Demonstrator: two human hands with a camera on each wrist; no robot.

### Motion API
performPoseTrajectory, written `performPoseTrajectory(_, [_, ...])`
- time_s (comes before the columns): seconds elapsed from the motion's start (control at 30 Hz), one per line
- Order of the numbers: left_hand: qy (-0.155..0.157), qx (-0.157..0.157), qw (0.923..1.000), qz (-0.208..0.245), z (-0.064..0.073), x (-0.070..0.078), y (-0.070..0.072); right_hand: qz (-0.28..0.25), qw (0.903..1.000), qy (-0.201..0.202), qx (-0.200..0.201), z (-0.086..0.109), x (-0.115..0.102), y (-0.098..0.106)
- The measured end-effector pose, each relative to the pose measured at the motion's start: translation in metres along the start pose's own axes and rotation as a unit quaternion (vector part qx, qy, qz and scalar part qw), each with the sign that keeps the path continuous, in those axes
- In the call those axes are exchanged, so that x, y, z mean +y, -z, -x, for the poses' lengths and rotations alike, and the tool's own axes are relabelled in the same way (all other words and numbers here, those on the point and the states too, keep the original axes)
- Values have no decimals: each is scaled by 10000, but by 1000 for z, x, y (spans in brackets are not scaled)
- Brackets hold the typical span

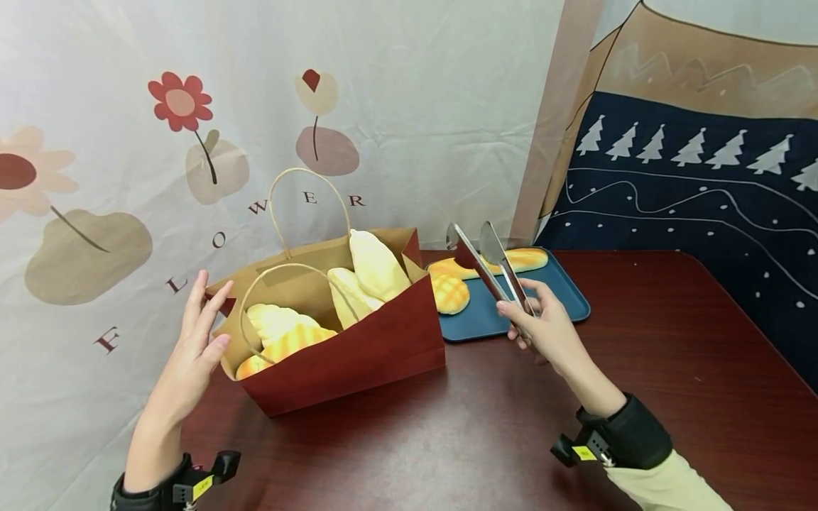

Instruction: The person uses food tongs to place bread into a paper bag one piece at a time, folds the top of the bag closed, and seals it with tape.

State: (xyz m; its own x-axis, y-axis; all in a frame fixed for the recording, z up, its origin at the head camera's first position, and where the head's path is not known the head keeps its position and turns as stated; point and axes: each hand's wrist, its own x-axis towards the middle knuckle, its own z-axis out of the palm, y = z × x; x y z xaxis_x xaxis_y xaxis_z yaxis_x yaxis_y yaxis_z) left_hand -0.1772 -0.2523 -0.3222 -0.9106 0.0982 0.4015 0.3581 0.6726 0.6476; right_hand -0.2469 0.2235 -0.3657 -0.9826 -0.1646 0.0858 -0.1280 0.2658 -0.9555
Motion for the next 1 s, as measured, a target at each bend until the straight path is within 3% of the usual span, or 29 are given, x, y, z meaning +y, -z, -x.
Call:
performPoseTrajectory(0.2, [20, 3, 10000, -25, 1, 0, 0, 1047, 9944, -105, -47, -7, 21, -5])
performPoseTrajectory(0.3, [30, 4, 10000, -41, 1, 0, 0, 1809, 9833, 191, -26, -8, 31, -9])
performPoseTrajectory(0.4, [35, -2, 10000, -50, 1, 0, 0, 2768, 9571, 844, 106, -9, 38, -13])
performPoseTrajectory(0.53, [34, -13, 10000, -50, 0, -1, 0, 3840, 9085, 1609, 356, -8, 43, -17])
performPoseTrajectory(0.63, [39, -6, 10000, -43, 0, -3, 0, 4210, 8900, 1722, 317, -7, 43, -18])
performPoseTrajectory(0.73, [46, 5, 10000, -46, 0, -2, 0, 4396, 8820, 1683, 226, -6, 41, -18])
performPoseTrajectory(1.0, [41, -2, 10000, -42, 0, -2, 0, 4662, 8736, 1397, -18, -7, 44, -19])
